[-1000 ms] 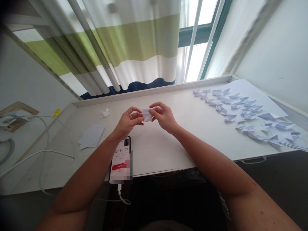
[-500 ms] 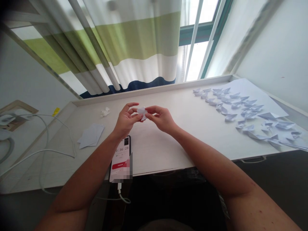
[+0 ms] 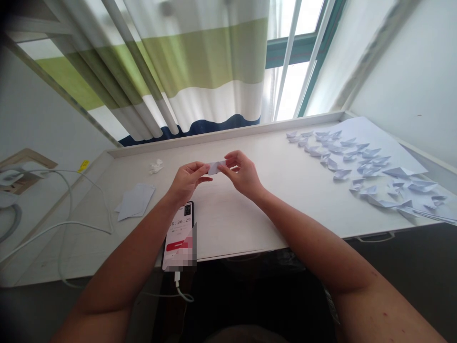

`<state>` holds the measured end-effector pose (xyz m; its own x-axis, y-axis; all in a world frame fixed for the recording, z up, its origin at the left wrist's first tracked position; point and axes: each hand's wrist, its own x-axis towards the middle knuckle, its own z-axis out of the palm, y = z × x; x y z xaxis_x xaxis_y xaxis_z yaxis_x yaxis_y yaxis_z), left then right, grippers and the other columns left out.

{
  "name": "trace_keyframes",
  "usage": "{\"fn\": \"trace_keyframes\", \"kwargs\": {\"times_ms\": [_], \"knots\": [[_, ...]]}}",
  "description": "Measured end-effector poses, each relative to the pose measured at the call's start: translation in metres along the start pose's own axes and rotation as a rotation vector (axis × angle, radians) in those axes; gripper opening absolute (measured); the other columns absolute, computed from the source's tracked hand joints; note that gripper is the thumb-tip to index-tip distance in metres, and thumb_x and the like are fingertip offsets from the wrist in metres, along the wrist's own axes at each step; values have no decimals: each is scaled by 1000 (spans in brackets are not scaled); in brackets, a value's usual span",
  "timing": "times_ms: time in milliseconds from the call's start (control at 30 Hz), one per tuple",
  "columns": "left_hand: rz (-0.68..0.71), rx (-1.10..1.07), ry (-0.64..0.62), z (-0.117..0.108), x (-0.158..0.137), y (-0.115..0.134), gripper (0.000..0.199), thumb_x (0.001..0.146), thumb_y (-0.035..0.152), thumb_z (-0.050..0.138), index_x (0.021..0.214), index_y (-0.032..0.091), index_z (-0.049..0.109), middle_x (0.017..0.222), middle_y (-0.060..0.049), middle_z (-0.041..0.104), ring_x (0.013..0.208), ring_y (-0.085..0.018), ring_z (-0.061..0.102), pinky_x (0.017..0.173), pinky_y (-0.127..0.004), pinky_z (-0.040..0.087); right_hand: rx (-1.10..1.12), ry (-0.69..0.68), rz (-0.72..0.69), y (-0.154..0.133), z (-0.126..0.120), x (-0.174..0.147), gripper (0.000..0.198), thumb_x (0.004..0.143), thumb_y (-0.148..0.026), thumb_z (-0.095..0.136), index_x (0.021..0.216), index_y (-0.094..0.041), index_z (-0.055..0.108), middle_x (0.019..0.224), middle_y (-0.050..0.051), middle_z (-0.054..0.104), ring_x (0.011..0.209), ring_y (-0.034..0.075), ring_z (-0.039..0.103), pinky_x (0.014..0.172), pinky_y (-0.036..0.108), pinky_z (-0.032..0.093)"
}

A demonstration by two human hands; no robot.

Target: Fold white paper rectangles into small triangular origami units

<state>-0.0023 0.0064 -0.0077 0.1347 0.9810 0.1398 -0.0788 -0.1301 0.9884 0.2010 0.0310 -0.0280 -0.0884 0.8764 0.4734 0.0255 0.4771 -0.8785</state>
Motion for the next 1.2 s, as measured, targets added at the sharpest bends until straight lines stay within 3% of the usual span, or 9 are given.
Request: {"fn": "trace_keyframes", "kwargs": {"times_ms": [200,367,467,567,733,967,1200], "knots": [[-20,-36,-76,2,-2,4,46,85,61,89,92,18,76,101,-6,77,98,-19,71,90,-37,64,8,-81,-11,-4,1,-3,49,88,-71,82,100,-24,79,97,7,79,90,25,74,84,46,67],[-66,-24,-74,3,-3,3,44,84,58,90,93,17,75,100,-5,76,98,-19,71,88,-35,63,14,-153,-117,-7,0,-3,37,97,-63,77,91,-26,80,101,7,75,94,25,72,84,44,64],[-69,-51,-87,3,-4,4,44,82,53,94,105,19,76,105,-6,78,102,-20,72,88,-36,64,56,-187,-101,-7,-1,-1,38,96,-63,79,90,-26,80,101,6,71,95,23,70,88,44,62],[-97,-103,-185,2,-5,6,48,83,49,95,119,22,77,117,-9,80,113,-25,75,93,-42,64,139,-255,-43,-8,-3,1,41,90,-67,84,91,-26,81,104,6,68,96,23,70,90,43,63],[-112,-134,-304,3,-6,7,53,85,46,94,130,24,76,119,-10,82,114,-27,77,98,-45,63,247,-225,38,-10,-3,2,40,82,-61,93,91,-25,79,99,3,71,80,18,67,77,39,63],[-62,-33,-163,4,-6,4,44,82,46,95,108,21,70,107,-7,81,106,-24,77,87,-37,61,223,-283,48,-15,-3,0,43,88,-68,85,89,-25,82,91,4,76,85,21,70,85,42,61],[-34,39,-141,4,-5,5,34,83,42,90,97,19,69,98,-5,79,99,-22,76,82,-34,60,196,-318,56,-13,-4,0,43,88,-67,85,88,-24,83,87,5,79,84,21,69,80,39,62]]}}
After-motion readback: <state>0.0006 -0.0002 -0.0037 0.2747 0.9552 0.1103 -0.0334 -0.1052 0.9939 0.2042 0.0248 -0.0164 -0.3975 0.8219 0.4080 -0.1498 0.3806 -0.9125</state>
